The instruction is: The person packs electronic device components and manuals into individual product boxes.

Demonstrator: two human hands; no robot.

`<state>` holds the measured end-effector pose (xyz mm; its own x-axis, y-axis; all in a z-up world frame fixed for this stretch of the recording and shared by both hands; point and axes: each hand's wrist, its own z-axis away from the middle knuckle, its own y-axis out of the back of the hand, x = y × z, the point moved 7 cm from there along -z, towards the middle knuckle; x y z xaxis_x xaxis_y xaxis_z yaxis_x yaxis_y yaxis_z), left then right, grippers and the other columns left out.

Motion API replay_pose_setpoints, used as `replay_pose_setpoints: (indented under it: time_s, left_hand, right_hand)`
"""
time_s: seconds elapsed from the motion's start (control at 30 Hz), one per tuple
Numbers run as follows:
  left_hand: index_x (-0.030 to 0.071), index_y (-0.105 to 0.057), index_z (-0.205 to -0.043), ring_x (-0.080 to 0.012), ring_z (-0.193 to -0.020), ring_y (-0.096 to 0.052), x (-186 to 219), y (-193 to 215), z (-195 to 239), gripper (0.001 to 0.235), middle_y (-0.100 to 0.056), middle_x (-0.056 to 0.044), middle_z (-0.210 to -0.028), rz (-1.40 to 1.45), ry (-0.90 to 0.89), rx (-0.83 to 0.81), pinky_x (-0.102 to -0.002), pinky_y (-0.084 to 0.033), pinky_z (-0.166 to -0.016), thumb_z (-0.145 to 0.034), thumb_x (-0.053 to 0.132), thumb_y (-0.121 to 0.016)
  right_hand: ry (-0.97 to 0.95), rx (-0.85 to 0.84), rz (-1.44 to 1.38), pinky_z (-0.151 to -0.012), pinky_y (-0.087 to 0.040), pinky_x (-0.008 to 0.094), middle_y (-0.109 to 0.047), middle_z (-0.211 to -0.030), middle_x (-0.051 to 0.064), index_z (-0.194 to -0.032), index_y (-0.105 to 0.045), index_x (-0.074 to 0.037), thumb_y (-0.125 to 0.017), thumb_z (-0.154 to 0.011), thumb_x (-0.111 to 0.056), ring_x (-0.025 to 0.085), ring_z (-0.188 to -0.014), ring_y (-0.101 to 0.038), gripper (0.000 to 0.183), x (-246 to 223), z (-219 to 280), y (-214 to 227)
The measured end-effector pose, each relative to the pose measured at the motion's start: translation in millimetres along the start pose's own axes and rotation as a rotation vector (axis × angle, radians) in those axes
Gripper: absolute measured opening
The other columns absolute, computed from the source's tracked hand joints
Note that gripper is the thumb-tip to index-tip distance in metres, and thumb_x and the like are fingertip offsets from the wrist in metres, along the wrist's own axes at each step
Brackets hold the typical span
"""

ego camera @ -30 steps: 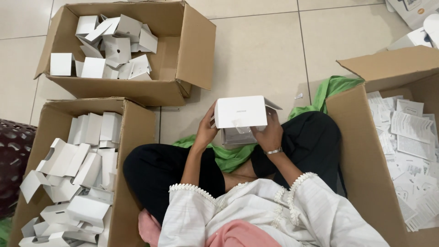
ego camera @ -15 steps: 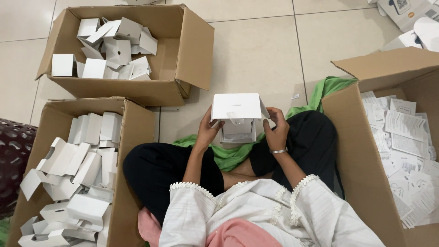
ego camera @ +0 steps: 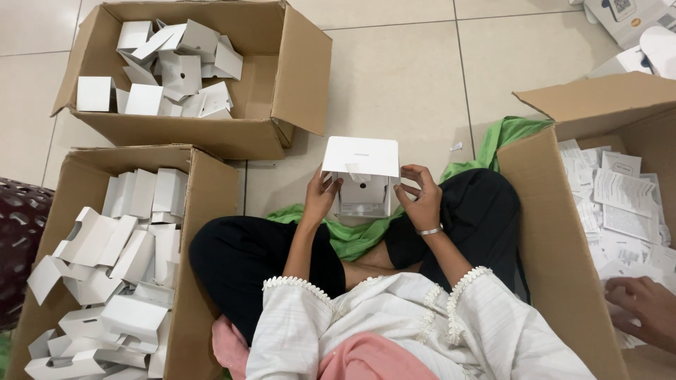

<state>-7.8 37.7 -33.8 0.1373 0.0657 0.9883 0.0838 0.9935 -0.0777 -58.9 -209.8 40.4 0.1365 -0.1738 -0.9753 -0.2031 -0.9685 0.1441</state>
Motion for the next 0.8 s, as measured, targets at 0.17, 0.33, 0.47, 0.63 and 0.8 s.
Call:
replay_pose_setpoints:
  time_s: [0.17,0.33,0.47,0.63,0.8]
  left_hand:
    - [0.004,-0.051,-0.148,-0.0255,-0.131,-0.057,-21.1,5.9,-3.2,0.061,-0.063,-0.017,-0.138,-0.079,-0.096,-0.020,-0.039,-0.046,-0.109,-0.090,-0.013,-0.055]
    - [0.002,-0.054,-0.142,-0.0239,-0.121,-0.064,-28.4,11.6,-5.4,0.055,-0.071,-0.014,-0.123,-0.202,-0.081,0.011,-0.033,-0.052,-0.097,-0.090,-0.015,-0.055]
    - [-0.005,-0.063,-0.121,-0.0199,-0.095,-0.064,-22.7,19.2,-5.0,0.036,-0.073,-0.016,-0.105,-0.313,-0.192,0.107,-0.034,-0.049,-0.069,-0.087,-0.013,-0.057]
    - [-0.009,-0.067,-0.105,-0.0260,-0.063,-0.053,-49.4,26.2,-10.6,0.020,-0.065,-0.026,-0.076,-0.531,-0.219,0.127,-0.039,-0.042,-0.059,-0.089,-0.010,-0.057]
    - [-0.008,-0.062,-0.104,-0.0273,-0.062,-0.059,-13.8,12.8,0.9,0.018,-0.065,-0.023,-0.078,-0.481,-0.219,0.117,-0.039,-0.045,-0.058,-0.087,-0.008,-0.057]
  right_hand:
    - [-0.017,-0.048,0.056,-0.093,-0.064,0.036,-0.070,-0.120,0.013,-0.124,-0.058,0.001,-0.071,-0.082,0.011,0.021,-0.117,-0.070,0.045,-5.7,-0.7,-5.4]
    - [-0.010,-0.080,0.096,-0.088,-0.061,0.036,-0.072,-0.118,0.013,-0.121,-0.061,0.002,-0.072,-0.082,0.011,0.021,-0.114,-0.072,0.042,-8.0,-0.6,-8.6]
    - [-0.048,-0.122,0.102,-0.086,-0.064,0.034,-0.072,-0.120,0.013,-0.122,-0.060,0.001,-0.076,-0.080,0.008,0.021,-0.114,-0.072,0.045,-8.2,-0.1,-11.6]
    - [-0.042,-0.157,0.092,-0.086,-0.065,0.034,-0.072,-0.121,0.014,-0.123,-0.059,0.001,-0.078,-0.080,0.007,0.022,-0.113,-0.072,0.047,-7.5,1.3,-15.3]
    - [-0.056,-0.134,0.087,-0.089,-0.065,0.034,-0.072,-0.121,0.014,-0.123,-0.059,0.001,-0.076,-0.081,0.009,0.023,-0.114,-0.072,0.046,0.9,0.1,-12.6]
